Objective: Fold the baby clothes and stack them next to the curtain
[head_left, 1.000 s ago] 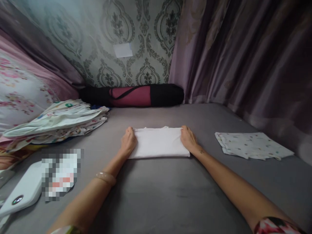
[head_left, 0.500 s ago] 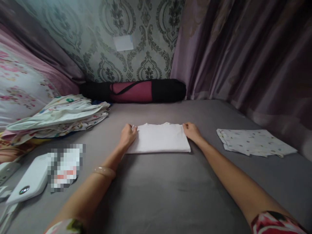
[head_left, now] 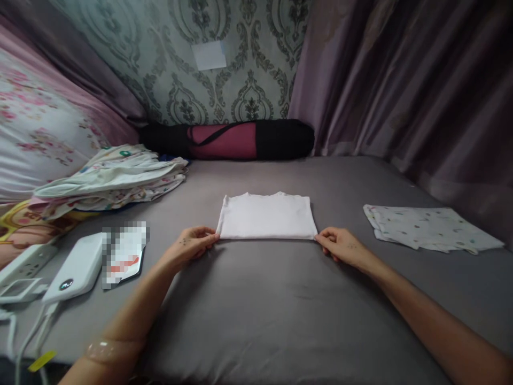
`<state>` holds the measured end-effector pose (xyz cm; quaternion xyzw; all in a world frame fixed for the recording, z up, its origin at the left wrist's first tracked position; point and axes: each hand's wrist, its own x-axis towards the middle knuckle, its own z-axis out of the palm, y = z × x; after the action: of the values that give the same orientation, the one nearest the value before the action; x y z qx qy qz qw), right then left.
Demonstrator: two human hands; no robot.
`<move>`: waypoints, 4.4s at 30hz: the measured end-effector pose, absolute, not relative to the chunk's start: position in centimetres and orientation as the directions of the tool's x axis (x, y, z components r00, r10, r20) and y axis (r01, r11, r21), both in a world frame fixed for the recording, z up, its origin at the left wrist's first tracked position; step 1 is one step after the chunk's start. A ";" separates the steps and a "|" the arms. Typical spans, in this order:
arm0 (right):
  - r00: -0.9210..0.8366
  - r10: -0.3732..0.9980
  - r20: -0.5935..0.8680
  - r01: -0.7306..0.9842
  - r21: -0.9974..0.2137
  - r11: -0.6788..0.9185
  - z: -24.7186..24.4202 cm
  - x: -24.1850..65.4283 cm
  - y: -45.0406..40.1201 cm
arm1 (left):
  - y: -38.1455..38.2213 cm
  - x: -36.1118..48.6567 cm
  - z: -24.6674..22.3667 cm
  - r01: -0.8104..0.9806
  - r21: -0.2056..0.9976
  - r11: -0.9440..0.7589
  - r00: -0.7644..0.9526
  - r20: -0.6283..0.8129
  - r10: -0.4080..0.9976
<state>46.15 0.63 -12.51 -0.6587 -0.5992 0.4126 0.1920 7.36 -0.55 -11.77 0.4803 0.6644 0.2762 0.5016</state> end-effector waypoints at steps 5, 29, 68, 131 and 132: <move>-0.030 0.947 -0.319 0.578 -0.779 -0.244 -12.6 45.2 1.0 | 0.1 7.3 -12.5 0.320 0.856 0.405 0.018 -0.433 0.901; -0.309 0.948 0.077 0.918 -0.238 0.318 -13.2 33.3 6.5 | 6.6 19.8 -13.8 0.887 0.200 -0.416 0.355 0.283 0.891; -0.269 0.946 0.179 0.924 -0.231 0.306 -14.0 34.1 8.4 | 9.1 20.2 -13.0 0.963 0.036 -0.268 0.265 0.070 0.962; 0.009 0.978 0.206 0.988 -0.152 0.023 -15.7 36.9 8.1 | 8.1 19.0 -15.3 0.999 0.034 -0.002 -0.005 0.197 0.980; 0.021 0.976 0.216 0.989 -0.148 0.012 -15.7 37.2 8.2 | 8.1 18.6 -15.1 1.000 0.022 0.004 -0.008 0.220 0.975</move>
<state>37.22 8.20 -15.72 -0.7025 -0.6993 -0.0246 0.1297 18.56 8.13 -15.12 0.7006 0.7048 0.0858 -0.0708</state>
